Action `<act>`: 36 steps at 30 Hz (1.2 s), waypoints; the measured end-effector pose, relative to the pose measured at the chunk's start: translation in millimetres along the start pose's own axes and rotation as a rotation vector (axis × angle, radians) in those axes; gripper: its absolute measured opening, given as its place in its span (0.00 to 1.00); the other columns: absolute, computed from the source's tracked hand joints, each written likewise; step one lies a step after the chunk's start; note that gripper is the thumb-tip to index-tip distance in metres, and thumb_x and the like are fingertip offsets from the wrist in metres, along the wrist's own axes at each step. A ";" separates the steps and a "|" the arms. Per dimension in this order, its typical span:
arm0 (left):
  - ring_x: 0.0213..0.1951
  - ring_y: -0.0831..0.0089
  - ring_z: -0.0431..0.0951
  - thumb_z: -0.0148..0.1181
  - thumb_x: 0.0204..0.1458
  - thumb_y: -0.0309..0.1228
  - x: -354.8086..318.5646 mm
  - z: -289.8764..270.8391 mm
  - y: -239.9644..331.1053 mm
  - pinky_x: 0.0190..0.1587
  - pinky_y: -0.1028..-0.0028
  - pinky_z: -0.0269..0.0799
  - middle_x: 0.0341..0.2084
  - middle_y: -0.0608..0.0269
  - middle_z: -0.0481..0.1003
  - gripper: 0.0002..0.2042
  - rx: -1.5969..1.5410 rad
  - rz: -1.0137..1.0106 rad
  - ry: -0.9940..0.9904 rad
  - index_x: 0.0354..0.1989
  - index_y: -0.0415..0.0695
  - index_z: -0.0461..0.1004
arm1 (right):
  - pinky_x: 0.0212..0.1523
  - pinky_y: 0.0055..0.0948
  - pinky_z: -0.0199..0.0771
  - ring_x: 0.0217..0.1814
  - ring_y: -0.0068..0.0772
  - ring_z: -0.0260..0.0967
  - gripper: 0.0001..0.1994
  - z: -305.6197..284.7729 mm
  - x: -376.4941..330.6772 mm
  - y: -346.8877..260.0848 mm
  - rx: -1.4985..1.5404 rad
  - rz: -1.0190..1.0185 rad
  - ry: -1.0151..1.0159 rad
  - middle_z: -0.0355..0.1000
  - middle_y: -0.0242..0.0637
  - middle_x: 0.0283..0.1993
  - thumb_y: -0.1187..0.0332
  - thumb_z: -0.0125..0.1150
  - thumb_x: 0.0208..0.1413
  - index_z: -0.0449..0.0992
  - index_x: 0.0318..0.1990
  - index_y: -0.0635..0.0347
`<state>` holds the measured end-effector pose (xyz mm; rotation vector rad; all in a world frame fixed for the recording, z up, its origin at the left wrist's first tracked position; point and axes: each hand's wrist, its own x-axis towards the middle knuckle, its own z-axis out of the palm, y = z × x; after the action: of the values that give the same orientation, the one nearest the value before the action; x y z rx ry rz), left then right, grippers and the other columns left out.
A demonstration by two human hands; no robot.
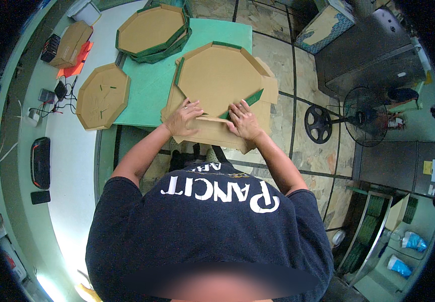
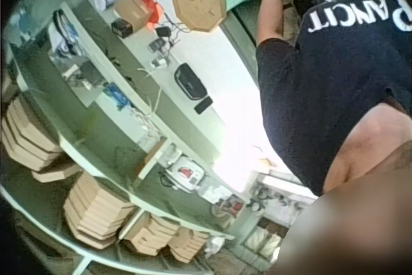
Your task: The person folds octagonal cardboard pieces into shallow box shapes and stacks them on a green table. They repeatedly pick up flat cardboard, fold the side flaps inward, and place the formed boxes into a growing stack.
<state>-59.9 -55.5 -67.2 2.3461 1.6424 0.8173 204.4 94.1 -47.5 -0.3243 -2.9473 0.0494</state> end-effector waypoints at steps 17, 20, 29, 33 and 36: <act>0.48 0.59 0.73 0.66 0.47 0.41 15.5 25.1 7.5 0.65 0.46 0.50 0.38 0.61 0.74 0.16 0.161 -0.275 0.039 0.45 0.57 0.78 | 0.47 0.40 0.69 0.49 0.42 0.67 0.16 21.6 13.5 1.7 0.103 0.010 0.072 0.69 0.39 0.45 0.59 0.60 0.51 0.76 0.43 0.57; 0.49 0.59 0.72 0.64 0.48 0.40 17.7 32.0 4.0 0.65 0.43 0.50 0.38 0.61 0.73 0.12 0.265 -0.215 0.078 0.42 0.56 0.79 | 0.44 0.41 0.69 0.44 0.42 0.67 0.12 34.5 16.1 -2.8 0.103 -0.019 0.064 0.70 0.40 0.39 0.65 0.57 0.47 0.74 0.38 0.59; 0.46 0.61 0.72 0.67 0.44 0.39 58.2 -24.5 36.7 0.63 0.44 0.53 0.31 0.63 0.75 0.10 0.305 -0.160 0.399 0.30 0.49 0.78 | 0.49 0.45 0.56 0.43 0.36 0.65 0.07 -21.7 33.1 2.5 0.013 0.089 0.311 0.66 0.36 0.31 0.67 0.61 0.42 0.71 0.31 0.53; 0.39 0.66 0.75 0.65 0.51 0.42 80.9 -31.5 59.5 0.45 0.60 0.72 0.35 0.61 0.75 0.14 -0.585 -0.692 0.335 0.36 0.42 0.77 | 0.46 0.47 0.56 0.39 0.38 0.65 0.06 -59.8 53.3 14.4 -0.116 0.151 0.413 0.66 0.35 0.30 0.69 0.61 0.42 0.70 0.29 0.52; 0.30 0.75 0.77 0.62 0.55 0.40 103.4 -20.2 60.8 0.29 0.71 0.75 0.34 0.59 0.76 0.15 -1.440 -0.984 0.653 0.36 0.38 0.75 | 0.46 0.47 0.57 0.38 0.38 0.65 0.09 -75.6 70.6 -10.6 -0.144 0.107 0.445 0.66 0.33 0.31 0.66 0.64 0.45 0.74 0.36 0.51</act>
<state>4.8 11.6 10.9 0.2611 1.2450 1.6722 147.8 100.3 39.5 -0.4476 -2.4952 -0.1961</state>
